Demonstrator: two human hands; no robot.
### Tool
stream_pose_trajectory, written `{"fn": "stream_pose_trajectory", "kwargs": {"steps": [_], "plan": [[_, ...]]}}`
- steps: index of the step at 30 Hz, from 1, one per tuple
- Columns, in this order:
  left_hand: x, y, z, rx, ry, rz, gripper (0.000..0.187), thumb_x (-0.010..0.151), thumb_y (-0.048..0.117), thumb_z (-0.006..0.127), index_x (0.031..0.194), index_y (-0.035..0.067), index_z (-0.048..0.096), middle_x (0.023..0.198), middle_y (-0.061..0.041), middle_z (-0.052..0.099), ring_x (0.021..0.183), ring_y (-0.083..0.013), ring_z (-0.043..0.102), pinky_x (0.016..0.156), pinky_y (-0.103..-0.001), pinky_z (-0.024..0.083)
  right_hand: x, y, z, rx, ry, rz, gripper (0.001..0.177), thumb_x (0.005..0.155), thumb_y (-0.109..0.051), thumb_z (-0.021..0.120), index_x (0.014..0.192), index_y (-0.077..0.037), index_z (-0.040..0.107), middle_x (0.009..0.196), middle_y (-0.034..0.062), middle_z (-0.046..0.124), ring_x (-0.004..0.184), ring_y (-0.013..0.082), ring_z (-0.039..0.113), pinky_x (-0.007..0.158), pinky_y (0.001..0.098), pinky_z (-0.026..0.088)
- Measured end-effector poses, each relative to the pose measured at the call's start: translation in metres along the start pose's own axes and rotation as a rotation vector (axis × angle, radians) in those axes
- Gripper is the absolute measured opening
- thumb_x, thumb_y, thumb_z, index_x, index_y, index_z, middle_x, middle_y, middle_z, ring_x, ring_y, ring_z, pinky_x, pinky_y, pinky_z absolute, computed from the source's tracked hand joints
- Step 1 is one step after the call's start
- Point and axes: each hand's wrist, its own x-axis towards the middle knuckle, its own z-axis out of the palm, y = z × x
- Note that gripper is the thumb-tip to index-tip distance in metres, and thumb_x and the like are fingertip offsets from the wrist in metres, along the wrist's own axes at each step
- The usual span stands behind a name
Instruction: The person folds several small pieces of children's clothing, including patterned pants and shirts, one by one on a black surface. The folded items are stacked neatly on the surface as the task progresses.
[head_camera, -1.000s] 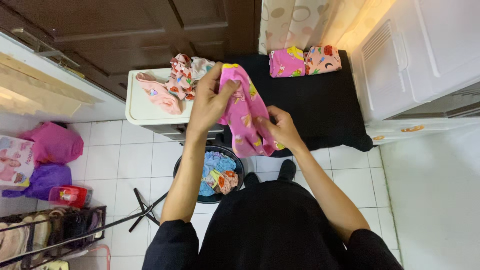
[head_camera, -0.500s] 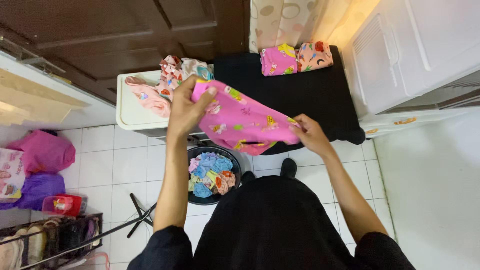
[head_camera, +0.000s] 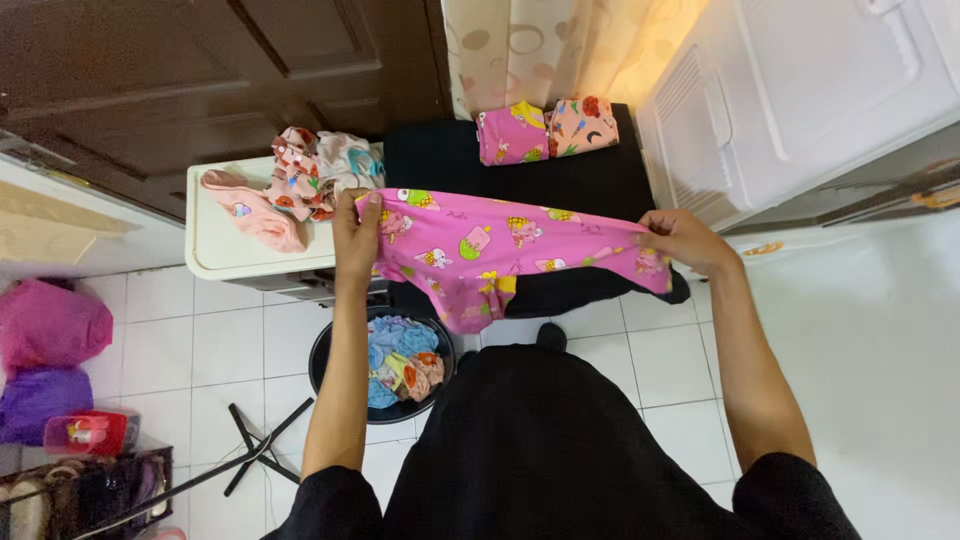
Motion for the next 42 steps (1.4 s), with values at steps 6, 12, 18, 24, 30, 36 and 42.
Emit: {"fn": "stream_pose_trajectory", "kwargs": {"steps": [6, 12, 18, 24, 30, 36, 42], "plan": [[0.023, -0.078, 0.016, 0.196, 0.095, 0.061, 0.022, 0.109, 0.022, 0.062, 0.1, 0.002, 0.058, 0.084, -0.001, 0.059, 0.078, -0.0091, 0.051, 0.072, -0.027, 0.046, 0.059, 0.034, -0.024, -0.272, 0.009, 0.097, 0.026, 0.087, -0.023, 0.078, 0.098, -0.001, 0.072, 0.078, 0.0066, 0.072, 0.068, 0.0117, 0.062, 0.058, 0.0302, 0.046], [0.047, -0.125, 0.022, 0.172, 0.165, 0.047, 0.016, 0.104, 0.017, 0.063, 0.1, 0.002, 0.06, 0.082, -0.001, 0.061, 0.076, -0.009, 0.054, 0.07, -0.028, 0.047, 0.119, 0.094, -0.045, 0.003, 0.138, -0.017, 0.021, 0.089, -0.018, 0.078, 0.097, 0.001, 0.072, 0.083, 0.0056, 0.069, 0.074, 0.0105, 0.06, 0.065, 0.0283, 0.048], [0.06, -0.157, 0.04, 0.291, 0.25, -0.009, 0.017, 0.103, 0.017, 0.066, 0.099, 0.002, 0.059, 0.071, -0.002, 0.052, 0.064, -0.0108, 0.044, 0.057, -0.031, 0.04, 0.157, 0.139, -0.029, 0.301, 0.303, -0.03, 0.016, 0.092, -0.012, 0.078, 0.098, 0.0, 0.069, 0.089, 0.0068, 0.07, 0.079, 0.0116, 0.063, 0.069, 0.0258, 0.051], [0.086, -0.209, 0.036, 0.397, 0.25, -0.014, 0.021, 0.101, 0.022, 0.07, 0.101, 0.003, 0.062, 0.073, -0.009, 0.064, 0.062, -0.0189, 0.057, 0.058, -0.035, 0.046, 0.153, 0.119, -0.033, 0.614, 0.215, 0.193, 0.046, 0.083, -0.012, 0.077, 0.122, -0.004, 0.055, 0.101, 0.0083, 0.071, 0.089, 0.0176, 0.072, 0.074, 0.0344, 0.062], [0.094, -0.248, 0.023, 0.736, 0.002, -0.554, 0.044, 0.086, 0.049, 0.085, 0.095, 0.005, 0.082, 0.083, -0.018, 0.075, 0.081, -0.0306, 0.075, 0.076, -0.038, 0.056, 0.157, 0.13, -0.028, 0.165, 0.286, 0.413, 0.049, 0.084, -0.008, 0.081, 0.127, -0.003, 0.058, 0.1, 0.0119, 0.068, 0.083, 0.0242, 0.069, 0.067, 0.0375, 0.057], [0.093, -0.214, 0.03, 0.36, 0.045, -0.121, 0.019, 0.099, 0.019, 0.07, 0.1, 0.001, 0.063, 0.078, -0.015, 0.064, 0.07, -0.0233, 0.058, 0.064, -0.038, 0.049, 0.169, 0.137, -0.017, 0.268, 0.535, 0.037, 0.04, 0.082, 0.003, 0.074, 0.12, -0.002, 0.063, 0.103, 0.006, 0.068, 0.087, 0.0135, 0.067, 0.072, 0.0291, 0.056], [0.096, -0.196, 0.034, 0.372, 0.18, -0.008, 0.019, 0.105, 0.018, 0.065, 0.103, 0.001, 0.057, 0.079, -0.014, 0.065, 0.069, -0.0234, 0.061, 0.067, -0.038, 0.051, 0.186, 0.14, -0.01, 0.212, 0.705, -0.222, 0.046, 0.081, 0.009, 0.07, 0.122, -0.005, 0.055, 0.109, 0.0063, 0.062, 0.096, 0.0154, 0.061, 0.083, 0.0288, 0.052]]}}
